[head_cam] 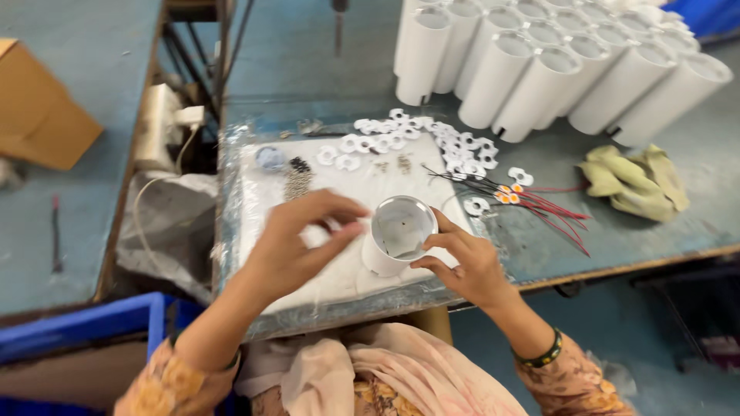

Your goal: The person assembles LED light fixtures by inserting LEDs and wires into white cylindrical housings, securing components with a power drill, and adding washers and nuts. The person repeats this process for multiple units, placing finished housings aside.

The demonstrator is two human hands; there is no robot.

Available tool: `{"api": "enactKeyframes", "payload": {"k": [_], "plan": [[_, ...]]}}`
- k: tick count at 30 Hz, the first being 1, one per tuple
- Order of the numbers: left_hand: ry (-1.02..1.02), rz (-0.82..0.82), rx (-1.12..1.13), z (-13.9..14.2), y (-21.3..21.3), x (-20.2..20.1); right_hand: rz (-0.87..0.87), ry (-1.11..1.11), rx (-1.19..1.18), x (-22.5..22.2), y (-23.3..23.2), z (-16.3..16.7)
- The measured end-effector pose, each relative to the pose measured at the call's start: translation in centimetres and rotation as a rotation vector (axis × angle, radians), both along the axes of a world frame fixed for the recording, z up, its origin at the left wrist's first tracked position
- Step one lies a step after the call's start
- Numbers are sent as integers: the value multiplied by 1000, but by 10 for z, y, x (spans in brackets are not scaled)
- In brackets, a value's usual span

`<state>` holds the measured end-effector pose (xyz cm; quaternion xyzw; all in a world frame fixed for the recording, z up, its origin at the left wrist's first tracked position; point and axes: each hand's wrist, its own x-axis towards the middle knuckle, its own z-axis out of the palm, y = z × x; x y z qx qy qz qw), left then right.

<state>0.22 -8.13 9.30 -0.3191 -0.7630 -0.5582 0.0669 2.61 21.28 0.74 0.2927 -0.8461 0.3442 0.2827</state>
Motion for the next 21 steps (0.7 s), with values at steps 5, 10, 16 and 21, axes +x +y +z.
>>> {"api": "enactKeyframes", "payload": {"k": [5,10,16,21], "plan": [[135,-122,-823,4,65,-33,29,10,-181,-10,-15,-23],[333,-279,-1072,-28,106,-61,80,-345,-465,-20,-26,-68],[235,-342,-1174,-45,102,-77,53,-457,-365,-37,-41,-118],[201,-327,-1161,-47,88,-73,31,-421,-488,-46,-51,-138]]}}
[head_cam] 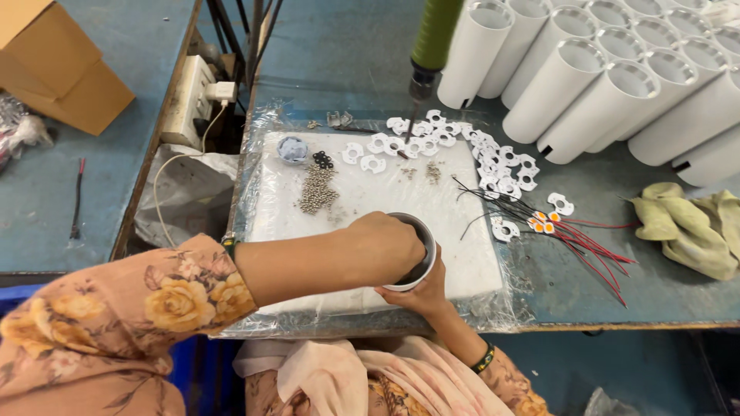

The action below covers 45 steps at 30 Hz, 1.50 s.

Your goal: The person assembles LED light fixtures by inserting LEDs and wires into white cylindrical housings, securing components with a power drill, and adding washers and nuts. The person repeats this process for multiple units, placing finished housings aside.

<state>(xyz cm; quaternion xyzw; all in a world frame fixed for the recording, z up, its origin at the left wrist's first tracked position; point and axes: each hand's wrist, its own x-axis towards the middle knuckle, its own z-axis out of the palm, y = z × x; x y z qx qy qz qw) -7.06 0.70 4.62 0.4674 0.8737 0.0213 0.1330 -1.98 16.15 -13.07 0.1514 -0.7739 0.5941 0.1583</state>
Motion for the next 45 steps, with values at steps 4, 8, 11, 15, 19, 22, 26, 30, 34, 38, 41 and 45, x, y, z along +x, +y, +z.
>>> {"api": "enactKeyframes", "payload": {"k": [4,8,11,15,19,22,26,30,34,38,41,45], "plan": [[86,-11,110,-4,-14,5,-72,42,81,-3,-5,-12],[77,-16,147,-4,-17,9,-52,118,6,-3,-4,-22],[32,-3,102,0,-19,5,-23,150,-6,-4,-2,-28],[98,10,154,8,-24,6,-4,152,-44,-5,-1,-32],[86,8,170,15,-29,7,15,127,-96,-6,0,-35],[74,39,201,19,-32,6,8,129,-75,-7,2,-35],[-19,98,184,25,-34,4,13,167,-24,-7,1,-29],[-66,123,134,30,-36,7,34,223,1,-6,-3,-14],[-105,129,179,35,-41,6,42,166,21,-5,-5,-2],[-117,110,175,37,-45,3,15,212,75,-6,-6,2],[-134,113,196,37,-47,1,15,262,86,-6,-6,0],[-126,103,201,37,-47,0,11,231,91,-7,-4,-6]]}}
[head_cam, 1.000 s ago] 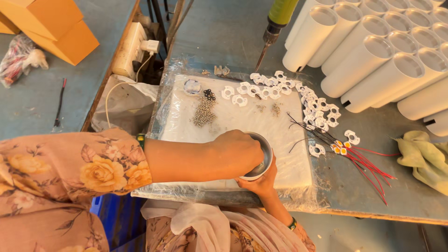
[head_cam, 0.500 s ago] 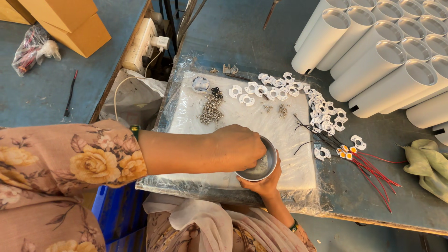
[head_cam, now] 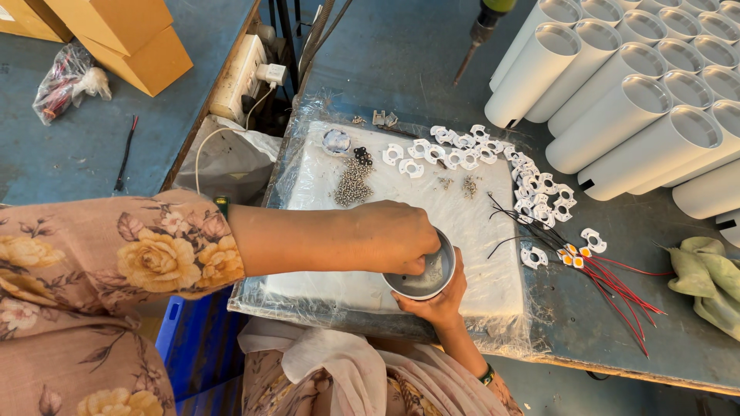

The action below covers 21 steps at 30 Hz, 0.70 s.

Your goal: The person assembles LED light fixtures by inserting LEDs and wires into white cylindrical housings, securing components with a power drill, and adding washers and nuts. The person repeats this process for multiple units, placing finished housings aside.

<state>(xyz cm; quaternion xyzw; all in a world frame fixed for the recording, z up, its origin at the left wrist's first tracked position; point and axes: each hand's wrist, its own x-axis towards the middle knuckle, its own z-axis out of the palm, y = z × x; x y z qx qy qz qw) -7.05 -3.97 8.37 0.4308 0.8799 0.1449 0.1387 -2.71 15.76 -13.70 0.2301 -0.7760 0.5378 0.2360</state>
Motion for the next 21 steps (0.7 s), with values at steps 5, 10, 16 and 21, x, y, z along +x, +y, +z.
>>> {"api": "enactKeyframes", "payload": {"k": [5,10,16,21], "plan": [[-30,-10,-12,2,1,-4,11,4,-8,0,3,-10],[-74,2,-20,8,2,-3,13,-34,-115,1,3,-22],[-134,36,65,25,4,-14,80,-119,-189,3,10,-37],[-146,53,143,35,-12,-22,97,-225,-243,2,12,-42]]}}
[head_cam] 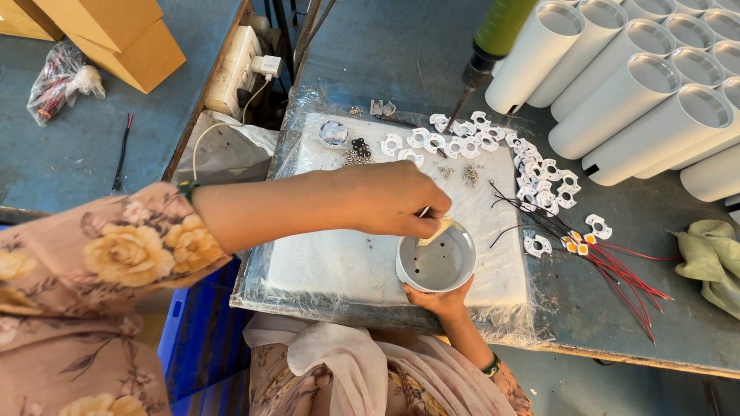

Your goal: The person assembles LED light fixtures by inserting LEDs and wires into white cylindrical housings, securing components with a power drill, and adding washers and nuts. The person repeats this process for multiple units, placing finished housings aside.

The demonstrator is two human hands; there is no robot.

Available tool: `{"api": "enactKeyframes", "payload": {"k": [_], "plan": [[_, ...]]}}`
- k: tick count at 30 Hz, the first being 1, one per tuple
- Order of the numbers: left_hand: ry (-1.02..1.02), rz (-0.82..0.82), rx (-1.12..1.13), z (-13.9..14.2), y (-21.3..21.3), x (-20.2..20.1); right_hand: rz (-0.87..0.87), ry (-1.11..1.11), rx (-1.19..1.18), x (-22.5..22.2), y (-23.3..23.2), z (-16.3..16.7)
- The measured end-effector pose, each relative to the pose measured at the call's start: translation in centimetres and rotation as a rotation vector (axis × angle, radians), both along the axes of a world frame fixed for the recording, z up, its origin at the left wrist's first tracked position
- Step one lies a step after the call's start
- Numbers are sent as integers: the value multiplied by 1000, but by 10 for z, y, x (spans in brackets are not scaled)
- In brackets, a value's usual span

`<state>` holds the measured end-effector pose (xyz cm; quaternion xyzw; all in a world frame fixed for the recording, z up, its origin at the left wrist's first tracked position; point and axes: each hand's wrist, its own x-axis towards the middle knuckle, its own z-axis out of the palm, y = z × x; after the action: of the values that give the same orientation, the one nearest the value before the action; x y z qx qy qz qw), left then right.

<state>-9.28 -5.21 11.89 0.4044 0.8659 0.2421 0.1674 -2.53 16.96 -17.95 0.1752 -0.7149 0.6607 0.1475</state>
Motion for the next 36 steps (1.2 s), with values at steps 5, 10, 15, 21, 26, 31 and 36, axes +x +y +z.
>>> {"api": "enactKeyframes", "payload": {"k": [5,10,15,21,26,31,36], "plan": [[-5,83,-11,6,-14,6,3,16,-26,-2,-2,5],[-188,199,36,8,-34,13,-2,53,-17,-1,-3,9],[-405,335,216,-6,-59,19,-27,34,9,2,0,2],[-487,364,510,-39,-100,14,-101,74,101,0,8,-14],[-457,531,582,-85,-155,-4,-173,237,110,-7,12,-21],[-208,953,512,-141,-241,-31,-172,172,77,-8,14,-21],[79,1398,-27,-188,-288,-38,-256,140,185,-7,19,-24]]}}
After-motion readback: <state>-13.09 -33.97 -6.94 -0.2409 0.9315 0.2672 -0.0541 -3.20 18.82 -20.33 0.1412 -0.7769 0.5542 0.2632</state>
